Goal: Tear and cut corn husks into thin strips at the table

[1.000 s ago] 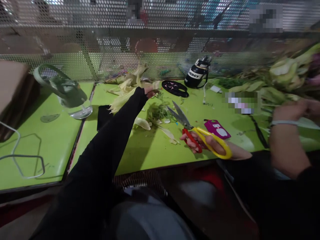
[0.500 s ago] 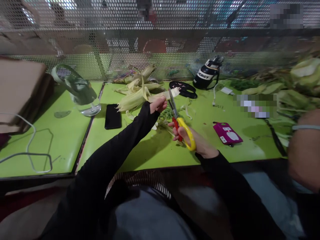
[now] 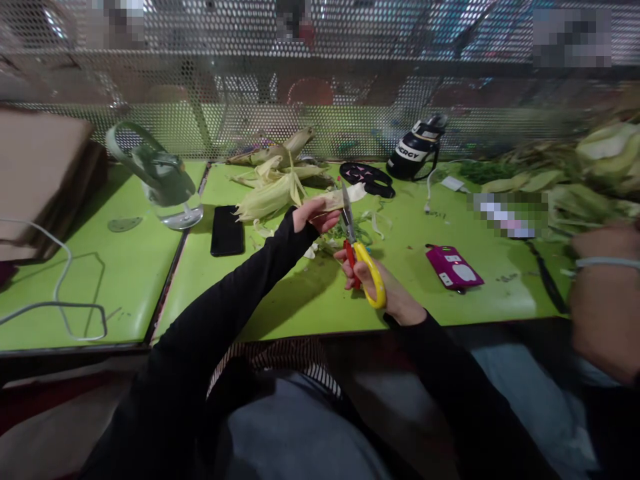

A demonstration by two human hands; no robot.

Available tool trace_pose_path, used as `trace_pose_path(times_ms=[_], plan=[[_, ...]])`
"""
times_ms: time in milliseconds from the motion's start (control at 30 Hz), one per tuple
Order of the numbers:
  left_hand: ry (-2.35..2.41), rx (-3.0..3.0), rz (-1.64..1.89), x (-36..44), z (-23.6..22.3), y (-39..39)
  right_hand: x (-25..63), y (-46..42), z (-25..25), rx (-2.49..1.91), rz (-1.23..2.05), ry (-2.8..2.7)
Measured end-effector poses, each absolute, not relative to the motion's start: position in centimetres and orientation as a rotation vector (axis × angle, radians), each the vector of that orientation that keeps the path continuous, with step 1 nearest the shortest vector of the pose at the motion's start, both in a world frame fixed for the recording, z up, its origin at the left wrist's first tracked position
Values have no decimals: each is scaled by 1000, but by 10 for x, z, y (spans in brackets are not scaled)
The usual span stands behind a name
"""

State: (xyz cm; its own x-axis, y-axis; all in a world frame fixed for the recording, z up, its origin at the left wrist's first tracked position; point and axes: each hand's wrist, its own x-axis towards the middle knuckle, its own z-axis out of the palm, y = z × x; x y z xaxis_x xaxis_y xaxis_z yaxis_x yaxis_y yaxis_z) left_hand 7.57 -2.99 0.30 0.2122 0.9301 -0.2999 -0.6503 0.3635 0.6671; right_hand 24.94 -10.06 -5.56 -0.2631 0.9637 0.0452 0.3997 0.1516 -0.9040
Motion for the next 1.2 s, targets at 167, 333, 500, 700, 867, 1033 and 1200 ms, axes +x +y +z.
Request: trace_pose_path(times_ms=[167, 333, 500, 700, 867, 1033, 1200], plan=[[652, 391, 1089, 68, 0, -26, 251, -104, -59, -1318, 1260, -1547], [484, 472, 1035, 61, -4, -30, 251, -110, -53, -1327, 1179, -1572], [500, 528, 1016, 62, -7, -32, 252, -111, -50, -1305, 1212, -1534], [597, 592, 1072, 65, -11, -29, 245, -110, -51, -1357, 1286, -1459], [693, 607, 1065, 65, -12, -28, 241, -106, -62, -1362, 1386, -1293], [773, 634, 1108, 67, -8, -32, 243, -111, -65, -1368, 1346, -1391], [833, 628, 1121, 71, -3, -34, 241, -115, -56, -1397, 1290, -1461]])
